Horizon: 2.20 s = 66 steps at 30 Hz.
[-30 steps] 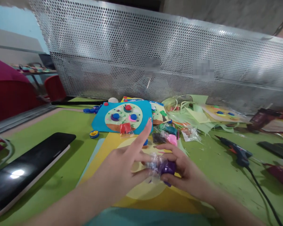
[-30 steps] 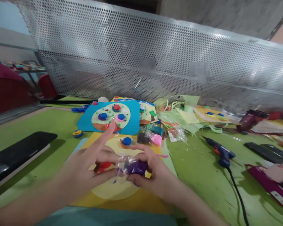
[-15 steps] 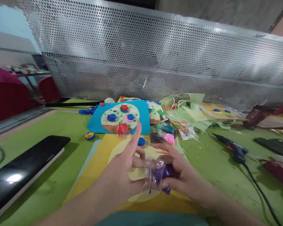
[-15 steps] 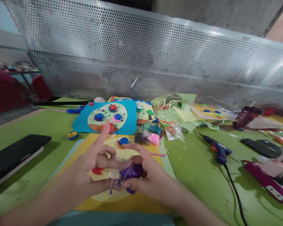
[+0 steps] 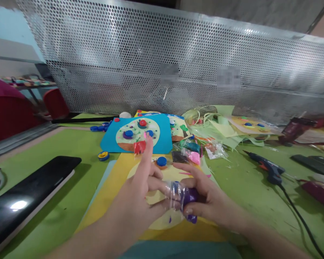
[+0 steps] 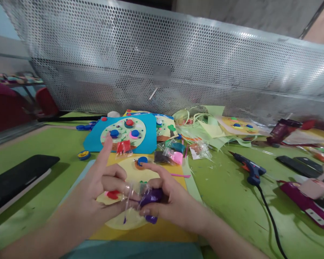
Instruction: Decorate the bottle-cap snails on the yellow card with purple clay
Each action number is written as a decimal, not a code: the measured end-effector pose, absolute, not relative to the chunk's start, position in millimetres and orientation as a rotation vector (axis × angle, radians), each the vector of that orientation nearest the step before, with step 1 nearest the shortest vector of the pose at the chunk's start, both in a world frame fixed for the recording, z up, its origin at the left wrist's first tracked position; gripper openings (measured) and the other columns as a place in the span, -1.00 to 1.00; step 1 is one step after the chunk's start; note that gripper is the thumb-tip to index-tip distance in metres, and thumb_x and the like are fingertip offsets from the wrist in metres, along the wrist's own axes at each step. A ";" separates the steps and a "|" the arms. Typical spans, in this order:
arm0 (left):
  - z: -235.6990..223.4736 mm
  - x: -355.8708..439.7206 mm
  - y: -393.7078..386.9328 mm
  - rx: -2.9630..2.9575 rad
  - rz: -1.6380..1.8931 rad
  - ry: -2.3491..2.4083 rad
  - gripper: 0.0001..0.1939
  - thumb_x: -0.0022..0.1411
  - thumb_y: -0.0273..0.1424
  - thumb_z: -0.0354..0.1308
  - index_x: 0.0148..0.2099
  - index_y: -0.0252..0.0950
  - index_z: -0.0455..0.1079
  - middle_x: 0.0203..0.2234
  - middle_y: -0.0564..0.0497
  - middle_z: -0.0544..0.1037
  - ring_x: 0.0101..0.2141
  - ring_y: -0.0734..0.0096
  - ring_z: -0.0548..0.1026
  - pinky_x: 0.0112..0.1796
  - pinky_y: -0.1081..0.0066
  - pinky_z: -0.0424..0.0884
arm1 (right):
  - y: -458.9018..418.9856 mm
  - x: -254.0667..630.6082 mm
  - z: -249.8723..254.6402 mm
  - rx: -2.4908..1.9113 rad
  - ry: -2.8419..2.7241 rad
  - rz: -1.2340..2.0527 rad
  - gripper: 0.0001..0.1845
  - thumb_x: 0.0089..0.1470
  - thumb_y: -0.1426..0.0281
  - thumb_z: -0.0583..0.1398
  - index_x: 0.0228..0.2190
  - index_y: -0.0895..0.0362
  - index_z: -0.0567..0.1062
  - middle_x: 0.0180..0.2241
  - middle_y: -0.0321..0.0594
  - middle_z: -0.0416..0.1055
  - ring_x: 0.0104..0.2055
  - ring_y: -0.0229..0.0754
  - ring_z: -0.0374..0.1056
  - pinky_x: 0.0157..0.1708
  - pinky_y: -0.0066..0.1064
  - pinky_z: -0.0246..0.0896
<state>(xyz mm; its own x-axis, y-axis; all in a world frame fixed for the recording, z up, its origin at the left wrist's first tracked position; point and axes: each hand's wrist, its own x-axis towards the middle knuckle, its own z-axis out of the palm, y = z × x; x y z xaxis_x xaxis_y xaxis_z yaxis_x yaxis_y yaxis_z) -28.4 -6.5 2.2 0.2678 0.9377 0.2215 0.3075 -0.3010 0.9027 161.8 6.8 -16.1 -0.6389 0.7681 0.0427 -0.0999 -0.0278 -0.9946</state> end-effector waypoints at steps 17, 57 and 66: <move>9.1 -48.2 22.1 1.090 1.022 1.021 -0.29 0.10 -0.24 0.27 0.21 -0.27 0.05 -0.45 0.05 0.60 -0.47 0.52 0.42 -0.42 0.50 0.28 | 24.3 177.7 -20.8 -0.794 -1.697 1.353 -0.42 0.07 0.26 0.23 0.06 0.05 0.14 -0.44 -0.37 0.35 -0.50 -0.35 0.25 -0.52 -0.55 0.14; -0.8 -41.1 0.8 2.109 0.919 1.124 -0.25 0.17 -0.41 0.15 0.27 0.14 -0.13 -0.42 0.24 0.61 -0.29 0.41 0.45 -0.35 0.55 0.32 | 13.9 168.5 -15.0 -0.841 -1.836 1.393 -0.38 -0.01 0.51 0.20 0.05 -0.02 0.09 -0.32 -0.37 0.34 -0.38 -0.34 0.27 -0.39 -0.52 0.15; -4.9 -33.9 -3.4 2.090 1.011 1.066 -0.26 0.14 -0.44 0.11 0.26 0.18 -0.10 -0.46 0.24 0.56 -0.46 0.50 0.45 -0.35 0.58 0.38 | 10.7 166.4 -17.6 -0.826 -1.816 1.475 -0.34 -0.01 0.50 0.21 0.07 0.05 0.04 -0.40 -0.38 0.31 -0.45 -0.34 0.23 -0.45 -0.50 0.13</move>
<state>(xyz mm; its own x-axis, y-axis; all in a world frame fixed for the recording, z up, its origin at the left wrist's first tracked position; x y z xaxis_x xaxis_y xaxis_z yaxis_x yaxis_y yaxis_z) -33.9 -3.4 -4.9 0.3939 0.8448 0.3622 0.4064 -0.5135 0.7558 166.4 10.7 -17.6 -0.5913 0.8008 0.0949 0.0711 0.1690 -0.9831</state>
